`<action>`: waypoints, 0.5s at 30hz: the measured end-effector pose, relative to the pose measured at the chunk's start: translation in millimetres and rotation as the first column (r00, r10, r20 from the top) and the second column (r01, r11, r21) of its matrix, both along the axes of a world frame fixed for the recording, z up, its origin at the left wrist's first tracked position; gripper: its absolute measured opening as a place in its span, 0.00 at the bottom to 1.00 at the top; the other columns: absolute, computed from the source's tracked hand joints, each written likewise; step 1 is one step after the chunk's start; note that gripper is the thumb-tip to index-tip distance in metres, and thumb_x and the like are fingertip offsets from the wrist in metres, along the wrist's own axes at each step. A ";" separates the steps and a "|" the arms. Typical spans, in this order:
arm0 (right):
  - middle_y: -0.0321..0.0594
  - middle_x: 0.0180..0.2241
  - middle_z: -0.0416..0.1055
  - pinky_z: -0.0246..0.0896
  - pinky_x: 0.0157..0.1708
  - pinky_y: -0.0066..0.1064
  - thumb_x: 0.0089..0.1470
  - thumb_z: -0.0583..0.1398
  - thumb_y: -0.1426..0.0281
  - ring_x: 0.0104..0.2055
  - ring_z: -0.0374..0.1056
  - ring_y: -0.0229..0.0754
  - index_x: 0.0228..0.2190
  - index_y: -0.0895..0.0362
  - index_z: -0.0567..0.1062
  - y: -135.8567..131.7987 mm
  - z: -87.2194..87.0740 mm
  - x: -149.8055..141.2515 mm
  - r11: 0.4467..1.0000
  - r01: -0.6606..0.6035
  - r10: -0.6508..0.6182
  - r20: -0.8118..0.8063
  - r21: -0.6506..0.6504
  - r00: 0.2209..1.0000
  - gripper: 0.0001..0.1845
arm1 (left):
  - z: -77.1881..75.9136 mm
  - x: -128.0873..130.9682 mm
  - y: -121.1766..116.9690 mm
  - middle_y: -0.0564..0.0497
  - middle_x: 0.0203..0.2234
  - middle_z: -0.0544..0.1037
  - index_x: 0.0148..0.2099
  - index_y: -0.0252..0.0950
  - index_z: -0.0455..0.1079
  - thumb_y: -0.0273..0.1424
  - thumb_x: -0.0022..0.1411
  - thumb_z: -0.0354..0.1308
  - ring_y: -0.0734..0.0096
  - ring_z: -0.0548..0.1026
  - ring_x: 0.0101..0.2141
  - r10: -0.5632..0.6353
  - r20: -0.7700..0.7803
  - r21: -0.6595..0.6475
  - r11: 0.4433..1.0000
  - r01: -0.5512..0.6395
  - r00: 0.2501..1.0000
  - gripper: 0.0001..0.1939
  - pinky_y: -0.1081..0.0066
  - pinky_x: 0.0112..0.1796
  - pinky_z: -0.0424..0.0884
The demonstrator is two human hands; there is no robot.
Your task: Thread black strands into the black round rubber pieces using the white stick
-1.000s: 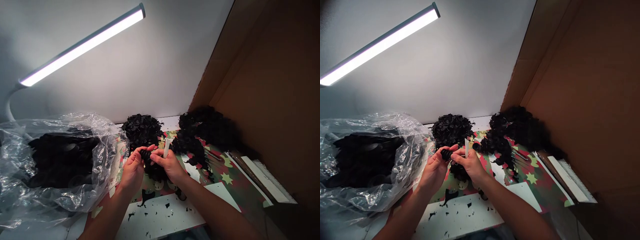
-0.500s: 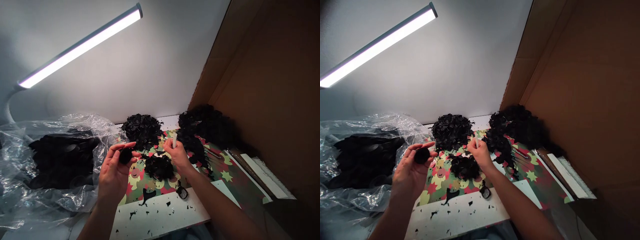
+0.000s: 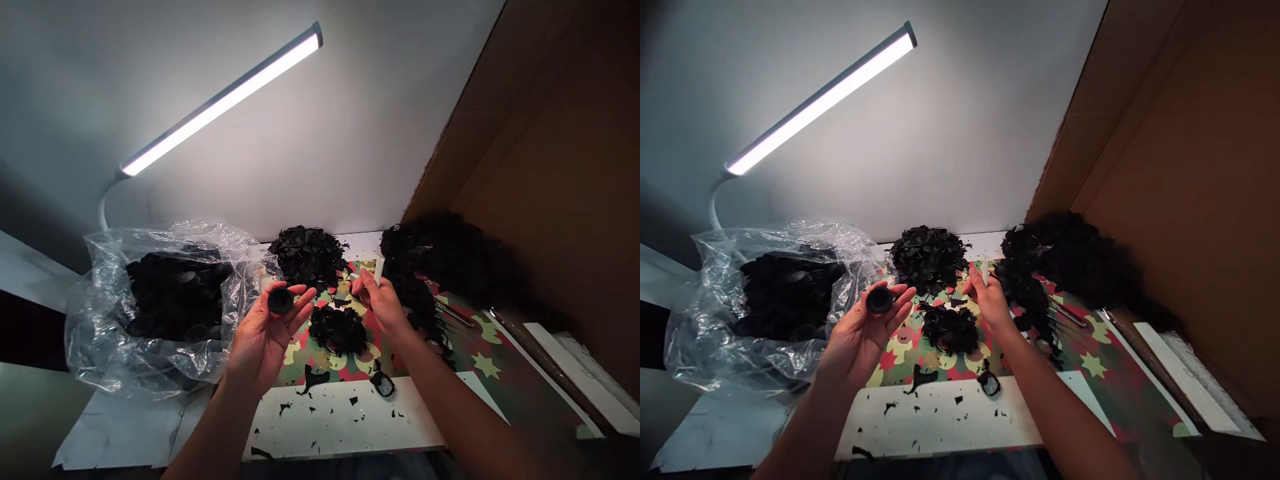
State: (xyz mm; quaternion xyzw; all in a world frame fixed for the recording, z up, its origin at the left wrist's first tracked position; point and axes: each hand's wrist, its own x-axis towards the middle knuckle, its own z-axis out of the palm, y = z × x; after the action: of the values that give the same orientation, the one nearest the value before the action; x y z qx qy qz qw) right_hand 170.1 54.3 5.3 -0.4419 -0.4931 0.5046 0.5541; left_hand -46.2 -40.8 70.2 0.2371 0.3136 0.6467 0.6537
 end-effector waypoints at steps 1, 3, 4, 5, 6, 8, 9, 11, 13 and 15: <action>0.36 0.20 0.63 0.48 0.24 0.30 0.53 0.61 0.43 0.23 0.55 0.36 0.16 0.56 0.70 0.0 -0.4 0.3 1.000 -0.004 0.004 0.006 -0.001 1.000 0.31 | -0.2 1.3 -1.1 0.41 0.48 0.81 0.48 0.38 0.73 0.39 0.68 0.57 0.47 0.76 0.55 -0.002 -0.009 0.022 1.000 0.002 1.000 0.12 0.48 0.56 0.71; 0.35 0.20 0.62 0.47 0.23 0.30 0.55 0.60 0.44 0.21 0.53 0.35 0.16 0.56 0.70 0.6 -2.0 1.0 1.000 -0.010 0.010 0.031 0.003 0.999 0.31 | 0.0 5.9 -4.6 0.42 0.49 0.81 0.47 0.39 0.73 0.39 0.67 0.58 0.45 0.75 0.55 0.003 -0.040 0.062 0.998 0.000 0.999 0.11 0.44 0.56 0.70; 0.35 0.20 0.63 0.47 0.23 0.30 0.57 0.57 0.44 0.21 0.52 0.35 0.17 0.56 0.70 1.2 -3.1 1.6 1.000 -0.018 0.017 0.072 0.014 0.997 0.31 | 1.0 8.8 -7.5 0.42 0.50 0.81 0.47 0.40 0.73 0.39 0.67 0.58 0.45 0.75 0.55 0.001 -0.062 0.075 0.997 0.003 0.998 0.11 0.43 0.56 0.70; 0.35 0.21 0.64 0.48 0.23 0.30 0.59 0.54 0.45 0.20 0.53 0.35 0.18 0.56 0.69 2.0 -4.4 2.5 0.999 -0.033 0.029 0.130 0.030 0.991 0.31 | 3.1 11.3 -11.1 0.42 0.50 0.80 0.47 0.40 0.73 0.40 0.66 0.58 0.45 0.75 0.55 0.001 -0.090 0.084 0.996 0.006 0.996 0.11 0.43 0.55 0.70; 0.36 0.21 0.66 0.50 0.23 0.30 0.61 0.52 0.46 0.21 0.55 0.35 0.20 0.56 0.69 3.0 -5.7 3.7 0.997 -0.056 0.045 0.197 0.047 0.979 0.31 | 6.6 12.6 -15.5 0.42 0.50 0.80 0.46 0.40 0.74 0.41 0.66 0.58 0.45 0.76 0.54 0.011 -0.136 0.093 0.996 0.001 0.991 0.12 0.43 0.55 0.70; 0.38 0.24 0.69 0.55 0.27 0.30 0.63 0.52 0.50 0.25 0.61 0.38 0.23 0.56 0.72 5.2 -7.5 6.9 0.990 -0.123 0.092 0.330 0.073 0.939 0.27 | 18.1 7.3 -24.4 0.42 0.50 0.80 0.45 0.40 0.75 0.42 0.65 0.60 0.47 0.77 0.53 0.086 -0.336 0.140 0.989 -0.041 0.938 0.13 0.46 0.56 0.70; 0.38 0.25 0.71 0.58 0.30 0.31 0.61 0.54 0.53 0.27 0.65 0.39 0.25 0.57 0.73 6.1 -7.9 8.9 0.984 -0.162 0.121 0.384 0.077 0.915 0.23 | 25.6 -1.1 -27.6 0.42 0.50 0.80 0.44 0.40 0.76 0.42 0.64 0.60 0.48 0.77 0.52 0.170 -0.486 0.193 0.978 -0.084 0.857 0.13 0.48 0.57 0.69; 0.38 0.28 0.75 0.60 0.35 0.32 0.56 0.61 0.60 0.31 0.68 0.41 0.28 0.57 0.77 7.5 -7.7 12.7 0.970 -0.234 0.180 0.462 0.061 0.869 0.13 | 40.5 -31.8 -27.8 0.45 0.51 0.79 0.40 0.40 0.79 0.41 0.62 0.62 0.49 0.73 0.56 0.409 -0.775 0.373 0.911 -0.175 0.482 0.11 0.52 0.61 0.62; 0.37 0.29 0.76 0.59 0.35 0.31 0.52 0.63 0.67 0.32 0.68 0.41 0.30 0.56 0.80 8.0 -7.0 15.4 0.956 -0.291 0.228 0.541 0.034 0.810 0.06 | 49.7 -77.0 -17.5 0.49 0.51 0.79 0.40 0.41 0.78 0.38 0.64 0.58 0.47 0.72 0.56 0.548 -0.836 0.540 0.809 -0.233 -0.033 0.10 0.43 0.62 0.58; 0.36 0.29 0.76 0.57 0.34 0.30 0.53 0.62 0.70 0.31 0.67 0.40 0.30 0.56 0.81 7.7 -6.8 16.7 0.946 -0.325 0.250 0.607 0.014 0.754 0.05 | 50.3 -125.1 -0.7 0.49 0.49 0.79 0.43 0.41 0.77 0.35 0.64 0.57 0.39 0.73 0.54 0.395 -0.849 0.502 0.810 -0.304 -0.350 0.09 0.33 0.57 0.60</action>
State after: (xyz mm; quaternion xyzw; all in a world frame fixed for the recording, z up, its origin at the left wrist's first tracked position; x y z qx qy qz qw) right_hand 186.7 62.0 -1.5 -0.4633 -0.7334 0.3882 0.3111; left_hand -171.3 -41.5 120.5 0.5510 0.7302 0.3974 -0.0725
